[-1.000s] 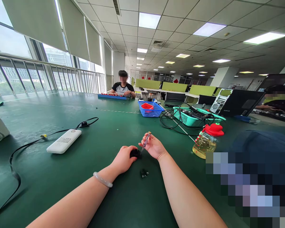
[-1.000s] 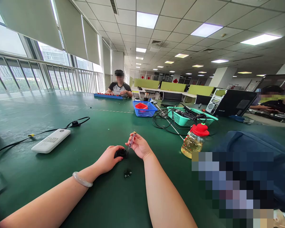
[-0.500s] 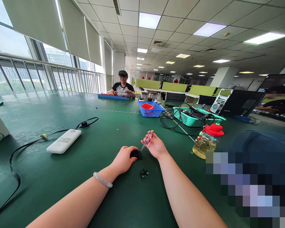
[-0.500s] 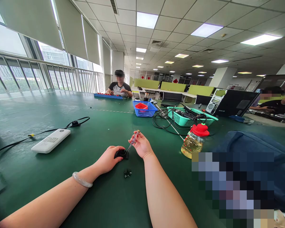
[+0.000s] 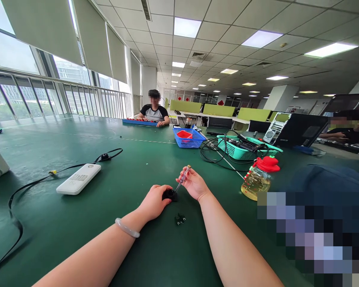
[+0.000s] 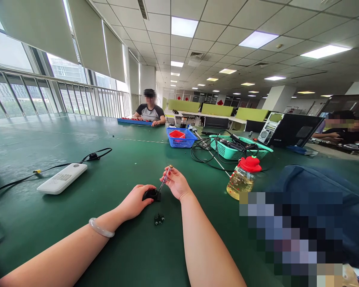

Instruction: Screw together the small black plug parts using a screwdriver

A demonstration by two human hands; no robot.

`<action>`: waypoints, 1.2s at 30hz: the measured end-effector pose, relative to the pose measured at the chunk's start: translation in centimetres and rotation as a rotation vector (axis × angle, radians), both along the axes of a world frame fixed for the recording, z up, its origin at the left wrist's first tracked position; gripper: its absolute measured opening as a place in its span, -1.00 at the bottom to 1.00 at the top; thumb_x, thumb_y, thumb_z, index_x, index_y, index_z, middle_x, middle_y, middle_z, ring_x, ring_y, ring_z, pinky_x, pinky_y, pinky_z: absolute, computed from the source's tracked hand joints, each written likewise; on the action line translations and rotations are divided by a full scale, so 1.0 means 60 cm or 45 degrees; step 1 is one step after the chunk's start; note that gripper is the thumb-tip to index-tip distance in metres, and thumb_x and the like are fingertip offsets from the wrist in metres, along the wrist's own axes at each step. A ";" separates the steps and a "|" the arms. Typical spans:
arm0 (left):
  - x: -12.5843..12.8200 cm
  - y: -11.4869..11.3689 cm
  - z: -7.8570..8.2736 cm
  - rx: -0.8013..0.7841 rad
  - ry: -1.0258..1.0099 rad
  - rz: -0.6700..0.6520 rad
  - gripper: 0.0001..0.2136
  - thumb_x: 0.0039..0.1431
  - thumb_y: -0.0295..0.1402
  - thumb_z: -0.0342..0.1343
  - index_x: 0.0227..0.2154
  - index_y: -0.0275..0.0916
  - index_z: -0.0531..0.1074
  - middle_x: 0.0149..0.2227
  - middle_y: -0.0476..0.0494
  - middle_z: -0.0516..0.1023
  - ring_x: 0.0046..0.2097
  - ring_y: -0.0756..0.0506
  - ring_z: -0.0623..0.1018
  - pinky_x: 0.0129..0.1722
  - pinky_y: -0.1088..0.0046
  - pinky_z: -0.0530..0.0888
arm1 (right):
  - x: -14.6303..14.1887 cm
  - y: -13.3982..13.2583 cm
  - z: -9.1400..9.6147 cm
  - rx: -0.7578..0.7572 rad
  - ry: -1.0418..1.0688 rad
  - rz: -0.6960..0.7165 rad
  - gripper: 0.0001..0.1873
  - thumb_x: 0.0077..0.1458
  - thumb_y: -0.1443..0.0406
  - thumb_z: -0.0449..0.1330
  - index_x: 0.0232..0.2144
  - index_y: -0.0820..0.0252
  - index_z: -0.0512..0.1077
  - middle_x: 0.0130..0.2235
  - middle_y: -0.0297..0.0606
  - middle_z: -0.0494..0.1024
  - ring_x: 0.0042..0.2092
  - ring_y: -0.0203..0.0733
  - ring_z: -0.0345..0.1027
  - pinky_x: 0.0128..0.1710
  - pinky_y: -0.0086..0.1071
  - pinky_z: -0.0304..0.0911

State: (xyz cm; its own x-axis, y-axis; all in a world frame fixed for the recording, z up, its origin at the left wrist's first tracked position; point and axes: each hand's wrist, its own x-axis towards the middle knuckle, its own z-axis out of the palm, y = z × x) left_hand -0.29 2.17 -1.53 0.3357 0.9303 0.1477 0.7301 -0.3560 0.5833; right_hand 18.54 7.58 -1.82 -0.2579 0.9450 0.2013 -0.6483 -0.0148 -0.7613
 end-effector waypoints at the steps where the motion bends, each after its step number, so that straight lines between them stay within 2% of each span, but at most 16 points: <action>1: 0.000 0.000 0.000 0.001 -0.002 0.000 -0.62 0.08 -0.42 0.13 0.01 -0.16 0.43 -0.04 -0.17 0.53 0.12 -0.22 0.38 0.16 0.21 0.33 | -0.001 -0.001 0.001 0.002 0.004 0.015 -0.66 -0.29 0.23 0.52 -0.41 0.11 0.52 -0.44 -0.42 0.49 -0.37 -0.29 0.36 -0.16 -0.22 0.38; 9: 0.000 0.000 0.000 0.000 -0.014 -0.003 -0.62 0.07 -0.42 0.14 -0.01 -0.14 0.44 -0.04 -0.15 0.54 0.11 -0.22 0.39 0.15 0.20 0.34 | -0.004 -0.002 0.002 0.000 0.000 0.031 -0.66 -0.27 0.23 0.51 -0.41 0.12 0.50 -0.44 -0.42 0.48 -0.38 -0.30 0.37 -0.18 -0.25 0.38; 16: -0.001 -0.002 0.002 -0.005 -0.015 -0.004 -0.64 0.06 -0.44 0.14 -0.03 -0.13 0.46 -0.05 -0.14 0.54 0.10 -0.21 0.40 0.14 0.22 0.34 | 0.004 0.016 -0.017 -0.117 0.026 -0.247 -0.71 -0.18 0.19 0.46 -0.41 0.13 0.49 -0.45 -0.37 0.50 -0.42 -0.27 0.39 -0.30 -0.28 0.39; 21: -0.001 -0.001 0.002 -0.010 -0.013 -0.015 -0.63 0.05 -0.44 0.14 -0.03 -0.12 0.46 -0.05 -0.14 0.54 0.12 -0.22 0.39 0.15 0.22 0.33 | 0.010 0.024 -0.023 -0.101 0.142 -0.414 -0.71 -0.19 0.20 0.46 -0.41 0.08 0.46 -0.45 -0.41 0.50 -0.39 -0.29 0.40 -0.23 -0.27 0.41; 28: 0.000 -0.006 0.008 -0.011 -0.020 -0.015 -0.66 0.06 -0.43 0.14 -0.05 -0.13 0.46 -0.07 -0.15 0.54 0.09 -0.21 0.40 0.11 0.23 0.34 | -0.011 0.006 -0.008 -0.011 0.055 -0.206 -0.69 -0.19 0.26 0.45 -0.36 0.09 0.46 -0.44 -0.41 0.52 -0.40 -0.28 0.42 -0.23 -0.28 0.38; 36: 0.000 -0.006 0.009 -0.009 -0.021 -0.014 -0.66 0.05 -0.44 0.14 -0.07 -0.14 0.47 -0.08 -0.13 0.55 0.10 -0.21 0.40 0.11 0.25 0.34 | -0.012 0.004 -0.008 0.050 0.007 -0.148 -0.72 -0.15 0.27 0.43 -0.35 0.07 0.45 -0.43 -0.43 0.51 -0.39 -0.29 0.41 -0.22 -0.28 0.36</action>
State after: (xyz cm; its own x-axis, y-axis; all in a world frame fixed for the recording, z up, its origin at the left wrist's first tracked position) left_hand -0.28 1.79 -0.97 0.3436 0.9276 0.1465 0.7165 -0.3598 0.5977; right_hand 17.80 7.84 -2.31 -0.1460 0.9599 0.2395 -0.6483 0.0901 -0.7561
